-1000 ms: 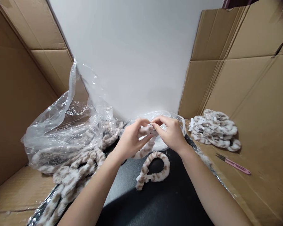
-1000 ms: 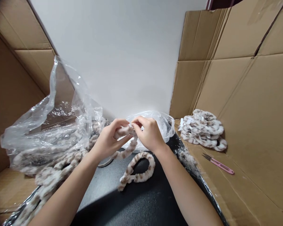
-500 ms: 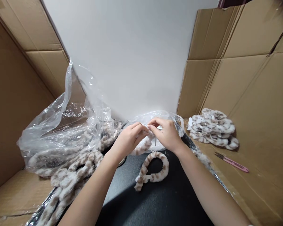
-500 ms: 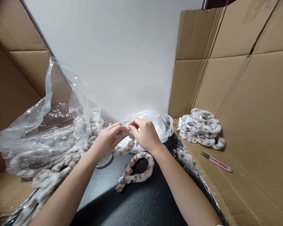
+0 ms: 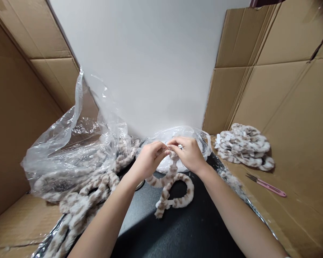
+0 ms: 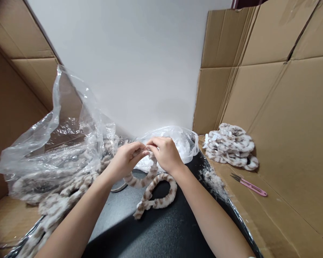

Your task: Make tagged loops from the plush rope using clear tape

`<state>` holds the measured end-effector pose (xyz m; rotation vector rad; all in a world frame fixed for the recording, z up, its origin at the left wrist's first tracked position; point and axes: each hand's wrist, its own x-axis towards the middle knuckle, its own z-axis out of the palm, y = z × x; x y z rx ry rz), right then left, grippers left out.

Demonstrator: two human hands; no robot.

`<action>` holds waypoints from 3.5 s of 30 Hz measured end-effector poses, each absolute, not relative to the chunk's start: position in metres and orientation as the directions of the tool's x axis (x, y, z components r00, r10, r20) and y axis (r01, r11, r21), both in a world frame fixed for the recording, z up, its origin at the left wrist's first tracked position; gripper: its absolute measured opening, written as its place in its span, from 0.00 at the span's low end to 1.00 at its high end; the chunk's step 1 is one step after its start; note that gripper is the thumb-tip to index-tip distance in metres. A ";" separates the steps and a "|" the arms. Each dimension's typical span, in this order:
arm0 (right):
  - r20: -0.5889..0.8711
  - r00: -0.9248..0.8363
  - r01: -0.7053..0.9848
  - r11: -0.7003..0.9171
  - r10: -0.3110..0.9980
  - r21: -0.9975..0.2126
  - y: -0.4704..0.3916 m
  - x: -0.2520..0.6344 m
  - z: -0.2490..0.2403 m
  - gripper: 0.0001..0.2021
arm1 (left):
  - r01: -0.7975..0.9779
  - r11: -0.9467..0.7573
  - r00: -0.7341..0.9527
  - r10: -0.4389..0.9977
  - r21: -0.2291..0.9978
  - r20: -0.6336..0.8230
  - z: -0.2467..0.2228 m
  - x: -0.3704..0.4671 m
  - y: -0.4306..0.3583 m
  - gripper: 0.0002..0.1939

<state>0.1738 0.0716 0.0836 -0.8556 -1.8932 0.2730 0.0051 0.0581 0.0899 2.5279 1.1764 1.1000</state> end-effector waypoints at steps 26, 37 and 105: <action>0.780 -0.233 0.522 0.751 0.580 -0.403 0.059 0.166 0.080 0.08 | 0.482 -0.541 0.126 0.821 0.689 0.556 0.077 0.013 0.058 0.09; 0.806 -0.262 0.456 0.804 0.531 -0.381 0.061 0.167 0.080 0.08 | 0.487 -0.492 0.107 0.854 0.722 0.509 0.077 0.016 0.059 0.08; 0.325 -0.550 0.769 0.618 0.769 -0.162 0.060 0.182 0.091 0.11 | 0.807 -0.585 0.422 0.673 0.088 0.608 0.075 0.015 0.054 0.07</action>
